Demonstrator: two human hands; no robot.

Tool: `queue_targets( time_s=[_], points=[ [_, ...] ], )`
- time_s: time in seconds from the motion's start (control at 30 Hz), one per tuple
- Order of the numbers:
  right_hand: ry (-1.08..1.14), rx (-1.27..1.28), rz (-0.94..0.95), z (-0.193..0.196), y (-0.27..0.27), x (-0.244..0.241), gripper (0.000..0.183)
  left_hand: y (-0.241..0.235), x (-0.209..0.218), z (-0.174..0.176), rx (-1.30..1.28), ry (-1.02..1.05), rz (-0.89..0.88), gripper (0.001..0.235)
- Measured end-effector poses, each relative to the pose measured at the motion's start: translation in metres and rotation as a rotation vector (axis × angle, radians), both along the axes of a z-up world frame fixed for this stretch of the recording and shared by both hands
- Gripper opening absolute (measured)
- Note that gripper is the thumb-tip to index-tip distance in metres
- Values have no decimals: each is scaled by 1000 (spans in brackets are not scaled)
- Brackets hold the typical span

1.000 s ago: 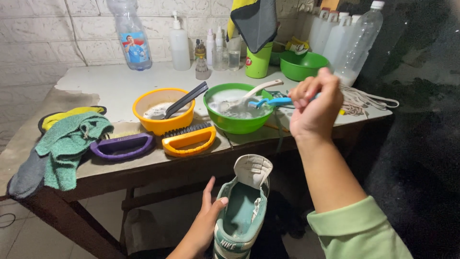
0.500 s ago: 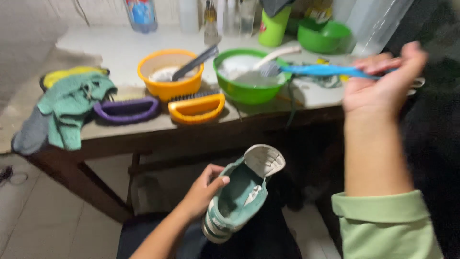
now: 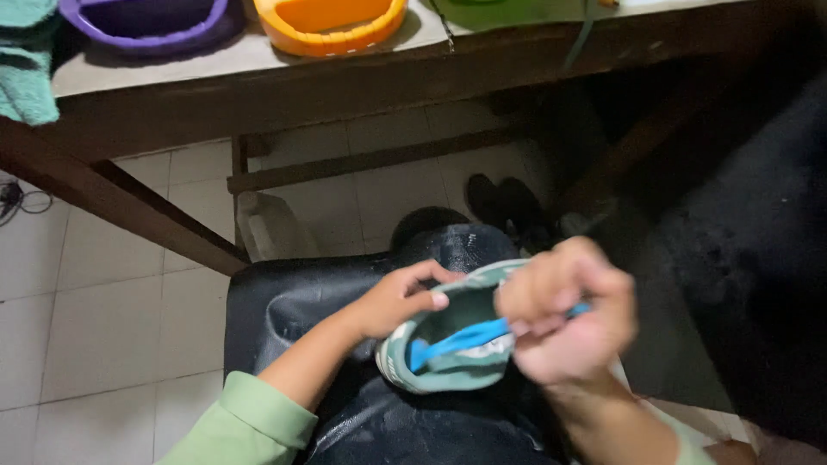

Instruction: The person wipes a teal and white sneaker with a green cloth, then uses a blue toothbrush dipped in soapy water to scrub the interior lining and tongue of the shoe.

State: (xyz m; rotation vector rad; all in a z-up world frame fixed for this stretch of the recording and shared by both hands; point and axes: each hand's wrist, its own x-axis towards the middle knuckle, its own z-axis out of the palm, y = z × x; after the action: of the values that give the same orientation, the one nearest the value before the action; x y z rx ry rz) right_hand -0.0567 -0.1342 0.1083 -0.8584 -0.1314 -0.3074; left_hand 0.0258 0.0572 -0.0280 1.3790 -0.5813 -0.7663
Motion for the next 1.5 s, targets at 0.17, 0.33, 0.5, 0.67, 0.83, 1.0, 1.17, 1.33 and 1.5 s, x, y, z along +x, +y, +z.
queue_targets(
  time_s=[0.17, 0.33, 0.5, 0.67, 0.83, 1.0, 1.17, 1.33, 1.5],
  points=[
    [416, 22, -101, -82, -80, 40, 54, -1, -14, -4, 42, 94, 27, 38],
    [426, 128, -65, -94, -60, 21, 58, -4, -11, -11, 171, -12, 42, 28],
    [434, 95, -59, -111, -100, 38, 52, -4, -18, 25, 188, -40, 70, 29],
    [469, 85, -9, -82, -39, 14, 63, -11, -9, -2, 50, -90, 69, 34],
    [405, -7, -150, -84, -68, 22, 60, -16, -8, -1, 57, -163, 67, 37],
    [484, 54, -129, -103, -90, 22, 60, -17, -9, -7, 59, -149, 68, 39],
    [487, 104, -95, -95, -43, 8, 59, -19, -5, -6, 155, -130, 51, 38],
    [406, 36, -215, -120, -115, 28, 55, -19, -6, 3, 193, -55, 52, 36],
    [486, 120, -140, -98, -52, 15, 59, -17, -7, -18, 122, -55, 49, 44]
  ],
)
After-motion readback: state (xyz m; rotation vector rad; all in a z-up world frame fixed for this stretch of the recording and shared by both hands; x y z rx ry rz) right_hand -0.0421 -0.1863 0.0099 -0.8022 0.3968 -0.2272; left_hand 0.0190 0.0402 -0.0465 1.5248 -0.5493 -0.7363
